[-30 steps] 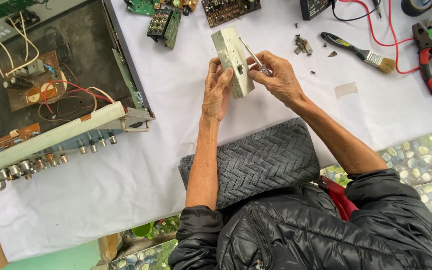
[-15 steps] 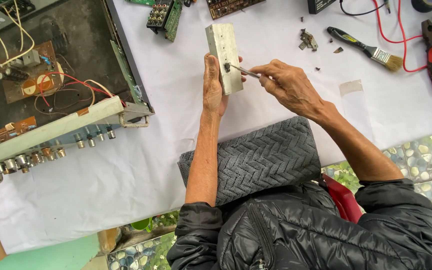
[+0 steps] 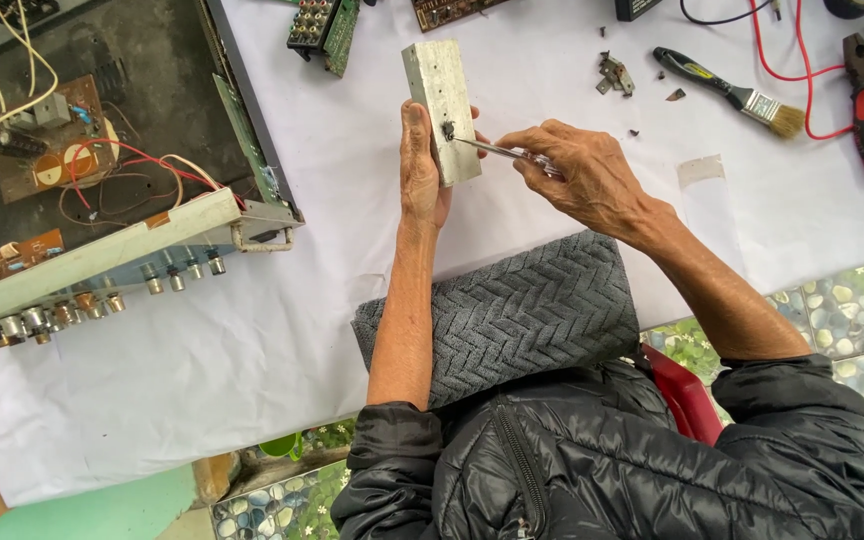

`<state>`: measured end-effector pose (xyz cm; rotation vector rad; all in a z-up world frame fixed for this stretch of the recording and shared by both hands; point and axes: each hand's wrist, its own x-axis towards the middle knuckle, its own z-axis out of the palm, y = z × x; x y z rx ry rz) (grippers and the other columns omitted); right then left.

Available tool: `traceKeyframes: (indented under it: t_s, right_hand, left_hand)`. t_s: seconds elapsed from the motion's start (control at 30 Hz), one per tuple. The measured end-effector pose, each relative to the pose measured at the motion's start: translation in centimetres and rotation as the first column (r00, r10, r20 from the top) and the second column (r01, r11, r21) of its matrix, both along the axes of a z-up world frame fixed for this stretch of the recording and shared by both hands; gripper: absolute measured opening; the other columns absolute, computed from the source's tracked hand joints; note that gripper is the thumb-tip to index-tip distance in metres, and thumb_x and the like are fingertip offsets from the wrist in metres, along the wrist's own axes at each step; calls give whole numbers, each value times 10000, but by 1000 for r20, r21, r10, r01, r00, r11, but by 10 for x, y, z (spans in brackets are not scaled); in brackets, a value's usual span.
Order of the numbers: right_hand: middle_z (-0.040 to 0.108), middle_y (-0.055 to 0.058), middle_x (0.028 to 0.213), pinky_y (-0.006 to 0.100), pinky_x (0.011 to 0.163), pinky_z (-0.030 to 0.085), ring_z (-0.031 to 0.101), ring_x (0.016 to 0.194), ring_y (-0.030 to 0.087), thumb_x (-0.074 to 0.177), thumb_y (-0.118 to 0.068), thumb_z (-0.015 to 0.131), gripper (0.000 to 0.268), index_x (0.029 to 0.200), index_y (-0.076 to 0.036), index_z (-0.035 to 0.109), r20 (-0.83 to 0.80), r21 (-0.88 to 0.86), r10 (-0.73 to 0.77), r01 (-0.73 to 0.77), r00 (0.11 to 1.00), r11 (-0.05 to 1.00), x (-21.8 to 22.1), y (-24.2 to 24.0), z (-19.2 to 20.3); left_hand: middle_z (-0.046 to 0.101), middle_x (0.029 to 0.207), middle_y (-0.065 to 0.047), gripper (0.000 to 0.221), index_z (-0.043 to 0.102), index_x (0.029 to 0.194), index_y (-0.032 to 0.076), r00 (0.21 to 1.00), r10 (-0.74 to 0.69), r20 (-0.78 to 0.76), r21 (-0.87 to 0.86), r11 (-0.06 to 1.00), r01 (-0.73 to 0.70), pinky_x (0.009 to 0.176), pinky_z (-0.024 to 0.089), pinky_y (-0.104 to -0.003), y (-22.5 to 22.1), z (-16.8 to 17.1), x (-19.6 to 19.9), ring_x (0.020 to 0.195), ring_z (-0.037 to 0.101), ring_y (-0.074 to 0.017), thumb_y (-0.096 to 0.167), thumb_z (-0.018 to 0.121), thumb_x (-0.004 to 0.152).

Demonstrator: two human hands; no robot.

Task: Extracting electronic components from a metal heat sink using pliers and a screwdriver on a repair bench.

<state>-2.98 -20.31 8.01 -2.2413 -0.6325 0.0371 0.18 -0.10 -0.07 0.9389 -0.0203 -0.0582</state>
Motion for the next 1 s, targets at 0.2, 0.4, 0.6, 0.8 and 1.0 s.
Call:
traceKeyframes:
  t_s: [0.2, 0.4, 0.6, 0.8, 1.0]
  right_hand:
    - [756, 106, 1154, 326, 577, 456, 520, 523, 180, 1026, -46, 637, 316, 1337, -91, 669, 208, -77, 85, -70, 974, 995, 3, -4, -7]
    - [765, 87, 1132, 320, 561, 447, 512, 524, 179, 1025, -49, 641, 313, 1334, -82, 671, 179, -88, 90, -75, 980, 993, 2, -4, -3]
    - [774, 78, 1143, 318, 555, 462, 537, 529, 176, 1023, -56, 651, 308, 1327, -96, 675, 204, -123, 95, -71, 974, 990, 3, -4, -3]
    - [790, 74, 1108, 332, 526, 458, 577, 528, 178, 1032, -97, 652, 287, 1315, -111, 695, 224, -182, 106, -66, 969, 981, 6, -9, -1]
    - [778, 96, 1115, 269, 437, 419, 522, 502, 139, 1008, -101, 677, 67, 986, -38, 679, 43, -193, 127, -116, 991, 974, 14, -12, 9]
  left_hand:
    - [701, 1077, -208, 662, 530, 1305, 94, 992, 4, -122, -48, 999, -10, 702, 632, -410, 1, 16, -4, 782, 698, -241, 636, 546, 926]
    - [692, 1074, -197, 567, 528, 1252, 124, 996, -2, -94, -47, 999, -2, 699, 633, -406, 1, 10, -2, 778, 696, -245, 603, 554, 950]
    - [686, 1058, -195, 443, 489, 1151, 163, 998, 3, -57, -33, 999, -5, 682, 632, -395, 0, 11, -2, 759, 703, -247, 565, 551, 974]
    - [690, 1032, -174, 508, 457, 1163, 165, 996, 24, -81, 31, 999, -21, 653, 631, -384, -1, 12, -2, 712, 696, -242, 598, 581, 928]
    - [677, 997, -170, 517, 437, 1200, 153, 999, 18, -34, 116, 993, -14, 610, 637, -361, -4, 12, -2, 687, 671, -215, 587, 557, 945]
